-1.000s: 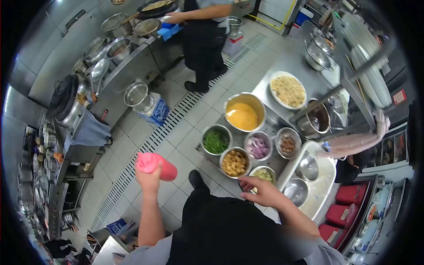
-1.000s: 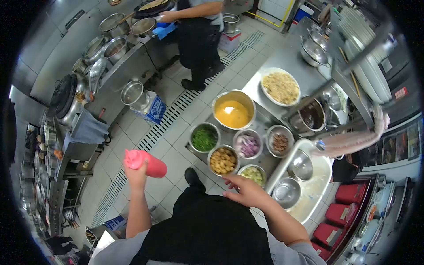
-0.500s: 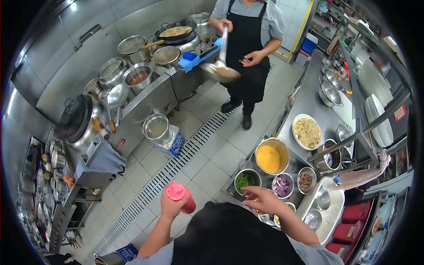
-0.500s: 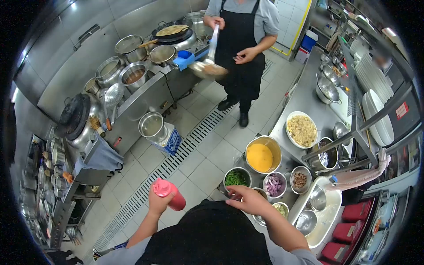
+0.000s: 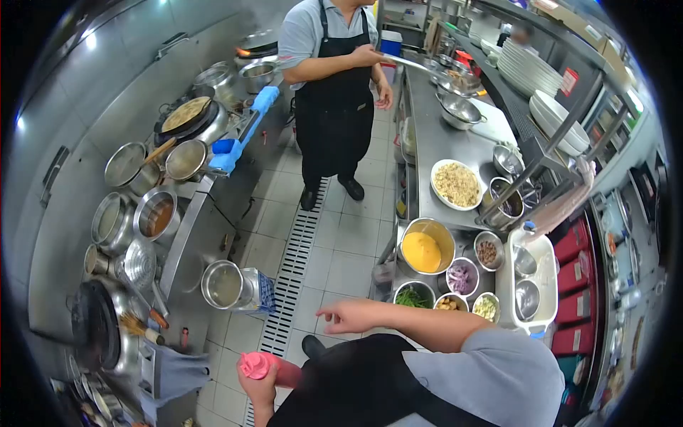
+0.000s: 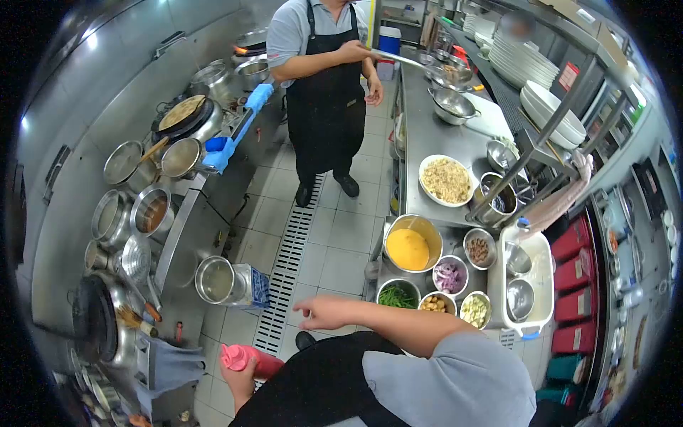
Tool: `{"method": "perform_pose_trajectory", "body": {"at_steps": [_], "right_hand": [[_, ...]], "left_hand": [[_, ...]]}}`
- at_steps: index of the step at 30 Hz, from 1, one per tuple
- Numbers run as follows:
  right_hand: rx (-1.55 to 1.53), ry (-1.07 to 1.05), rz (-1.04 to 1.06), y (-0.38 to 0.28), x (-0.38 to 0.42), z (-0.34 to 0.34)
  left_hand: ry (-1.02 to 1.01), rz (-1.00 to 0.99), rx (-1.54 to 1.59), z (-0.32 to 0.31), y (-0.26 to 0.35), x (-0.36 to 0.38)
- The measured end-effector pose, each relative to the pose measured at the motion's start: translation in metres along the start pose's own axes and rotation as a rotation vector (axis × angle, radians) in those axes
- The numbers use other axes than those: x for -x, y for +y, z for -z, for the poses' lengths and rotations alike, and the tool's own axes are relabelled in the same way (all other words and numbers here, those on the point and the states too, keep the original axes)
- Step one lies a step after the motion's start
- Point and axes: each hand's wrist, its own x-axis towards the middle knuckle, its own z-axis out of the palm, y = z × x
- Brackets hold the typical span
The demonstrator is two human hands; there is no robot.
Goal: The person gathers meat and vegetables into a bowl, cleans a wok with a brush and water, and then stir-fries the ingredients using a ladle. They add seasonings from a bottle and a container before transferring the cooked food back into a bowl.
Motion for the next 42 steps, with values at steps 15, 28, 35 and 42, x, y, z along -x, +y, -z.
{"method": "perform_pose_trajectory", "body": {"at_steps": [15, 28, 35, 42], "right_hand": [[-0.132, 0.243, -0.121, 0.009, -0.040, 0.010], [-0.169, 0.410, -0.107, 0.078, -0.048, 0.189], [-0.141, 0.490, -0.017, 0.078, -0.061, 0.255], [-0.337, 0.534, -0.034, 0.087, -0.072, 0.301]], "left_hand": [[-0.458, -0.199, -0.087, -0.034, 0.014, -0.174], [-0.733, -0.416, -0.005, -0.211, 0.135, -0.280], [-0.853, -0.614, 0.048, -0.271, 0.191, -0.321], [-1.103, -0.837, 0.099, -0.335, 0.256, -0.384]]}}
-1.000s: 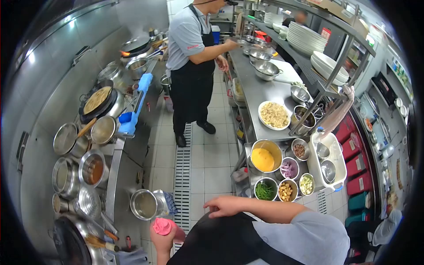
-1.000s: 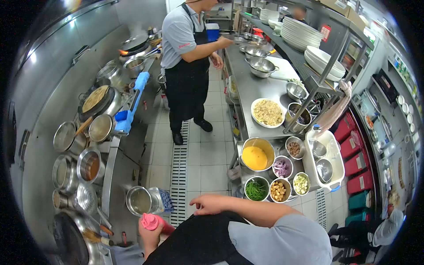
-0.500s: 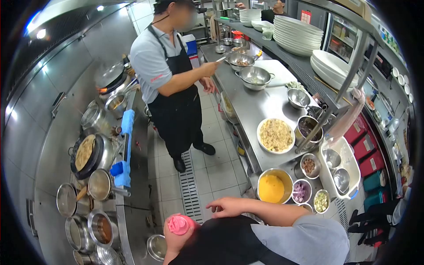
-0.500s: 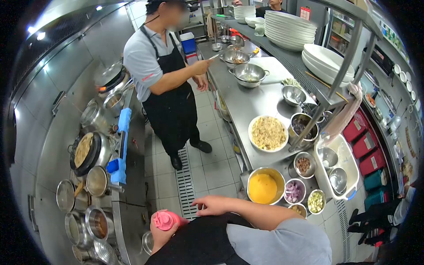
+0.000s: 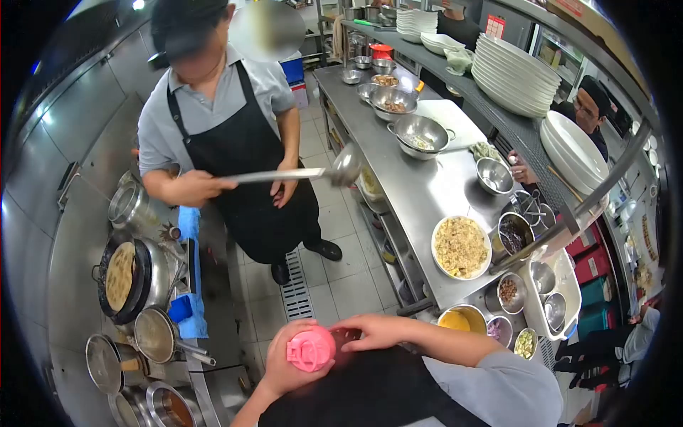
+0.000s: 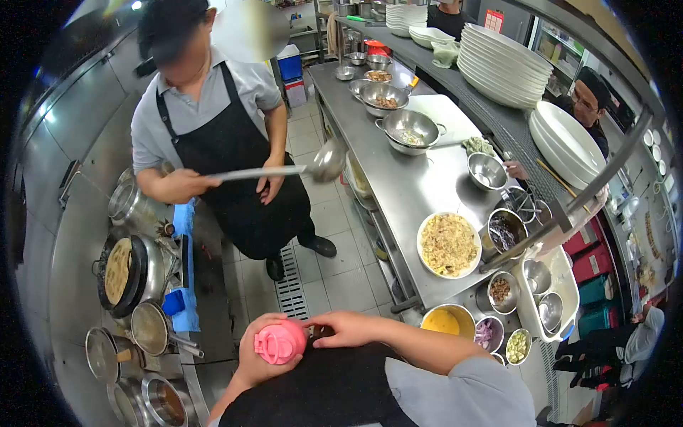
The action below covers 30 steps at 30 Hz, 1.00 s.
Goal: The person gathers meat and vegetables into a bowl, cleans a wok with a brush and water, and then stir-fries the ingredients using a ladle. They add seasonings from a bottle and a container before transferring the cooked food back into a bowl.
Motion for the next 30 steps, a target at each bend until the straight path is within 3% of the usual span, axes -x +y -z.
{"method": "perform_pose_trajectory", "body": {"at_steps": [3, 7, 11, 13, 16, 24, 30], "right_hand": [[0.008, 0.136, 0.012, -0.004, -0.007, 0.025], [-0.052, 0.261, -0.055, -0.011, -0.017, 0.056], [0.057, 0.429, -0.021, 0.000, -0.025, 0.085], [-0.031, 0.436, -0.054, 0.014, -0.029, 0.104], [-0.069, 0.468, -0.177, 0.033, -0.031, 0.146], [-0.280, 0.603, -0.133, 0.092, -0.043, 0.301], [-0.089, 0.692, -0.163, 0.088, -0.059, 0.413]], "left_hand": [[-0.069, -0.153, -0.007, 0.017, -0.013, -0.048], [-0.101, -0.195, 0.133, 0.015, -0.030, -0.104], [-0.178, -0.165, 0.126, 0.004, -0.048, -0.155], [-0.180, -0.132, 0.166, -0.007, -0.071, -0.183], [-0.198, 0.224, 0.280, -0.031, -0.111, -0.239], [0.027, 0.347, 0.197, -0.097, -0.227, -0.418], [0.115, 0.516, 0.032, -0.106, -0.304, -0.523]]}}
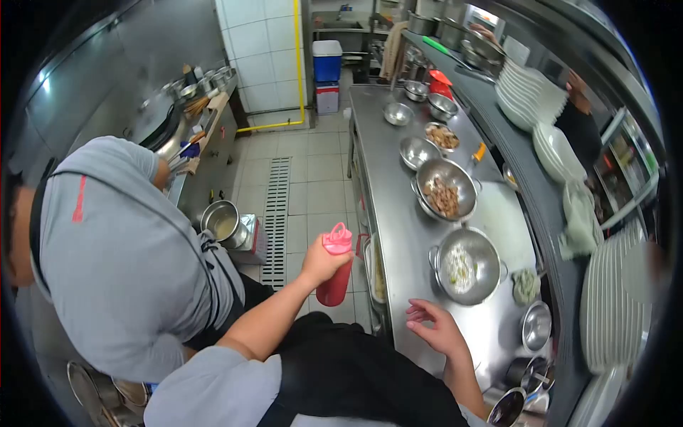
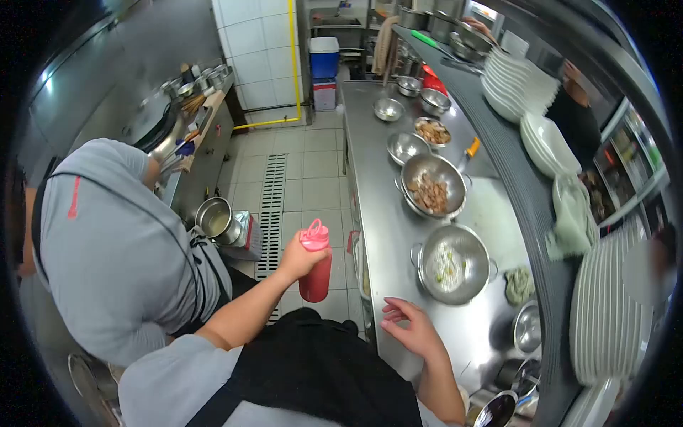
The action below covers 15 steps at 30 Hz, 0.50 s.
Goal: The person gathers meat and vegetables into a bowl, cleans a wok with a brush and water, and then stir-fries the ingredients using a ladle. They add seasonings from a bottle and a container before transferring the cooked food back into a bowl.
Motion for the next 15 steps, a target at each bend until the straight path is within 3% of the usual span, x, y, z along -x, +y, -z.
{"method": "perform_pose_trajectory", "body": {"at_steps": [6, 13, 15], "right_hand": [[-0.158, 0.131, -0.064, -0.008, -0.069, 0.027], [-0.193, 0.231, -0.308, -0.010, -0.179, 0.025], [-0.187, 0.360, -0.451, -0.014, -0.221, 0.023]], "left_hand": [[0.115, 0.131, 0.039, -0.019, -0.058, -0.152], [-0.046, 0.204, -0.080, -0.043, -0.080, -0.338], [-0.132, 0.179, -0.171, -0.061, -0.090, -0.390]]}}
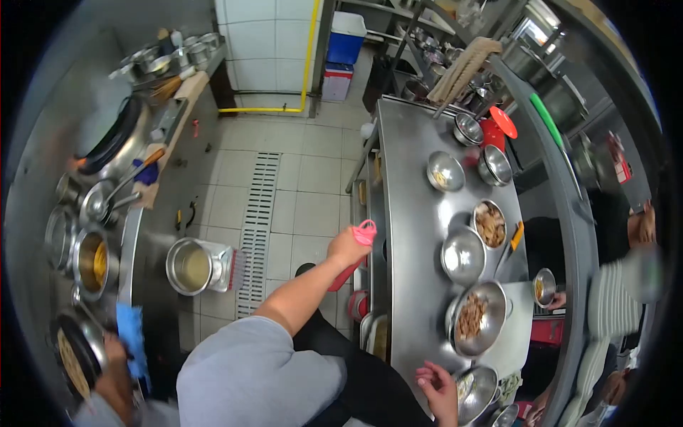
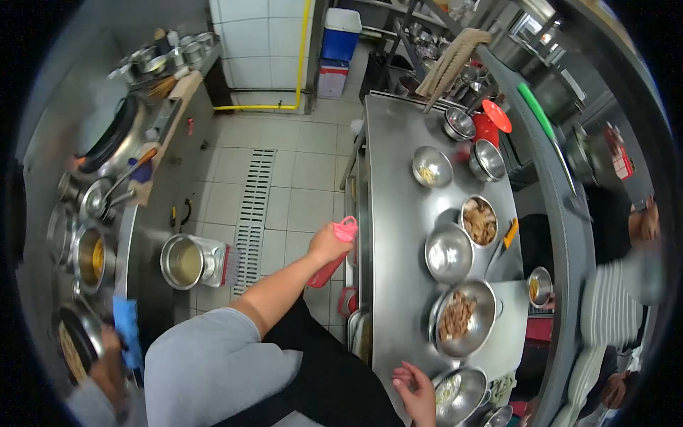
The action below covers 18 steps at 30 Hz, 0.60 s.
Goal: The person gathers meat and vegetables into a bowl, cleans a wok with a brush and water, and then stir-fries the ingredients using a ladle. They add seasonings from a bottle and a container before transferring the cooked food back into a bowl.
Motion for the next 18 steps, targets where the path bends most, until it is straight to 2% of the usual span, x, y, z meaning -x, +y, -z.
{"method": "perform_pose_trajectory", "body": {"at_steps": [1, 6, 12, 14, 15, 16, 17, 18], "right_hand": [[-0.012, 0.045, -0.025, -0.024, -0.014, -0.020], [0.102, 0.112, -0.155, -0.084, -0.081, -0.049], [0.212, 0.166, -0.263, -0.123, -0.117, -0.069], [0.244, 0.174, -0.282, -0.129, -0.125, -0.071], [0.255, 0.176, -0.290, -0.130, -0.129, -0.072], [0.266, 0.179, -0.297, -0.129, -0.132, -0.074], [0.276, 0.185, -0.303, -0.130, -0.135, -0.076], [0.286, 0.192, -0.309, -0.130, -0.136, -0.078]], "left_hand": [[-0.081, -0.020, -0.008, -0.005, 0.002, -0.027], [-0.217, -0.088, -0.110, -0.035, 0.012, -0.133], [-0.333, -0.197, -0.088, -0.057, 0.038, -0.203], [-0.439, -0.275, 0.204, -0.067, 0.038, -0.219], [-0.496, -0.389, 0.243, -0.099, 0.018, -0.233], [-0.511, -0.391, 0.240, -0.117, 0.015, -0.241], [-0.639, 0.242, 0.942, -0.132, 0.018, -0.245], [-0.679, 0.948, 1.590, -0.144, 0.020, -0.248]]}}
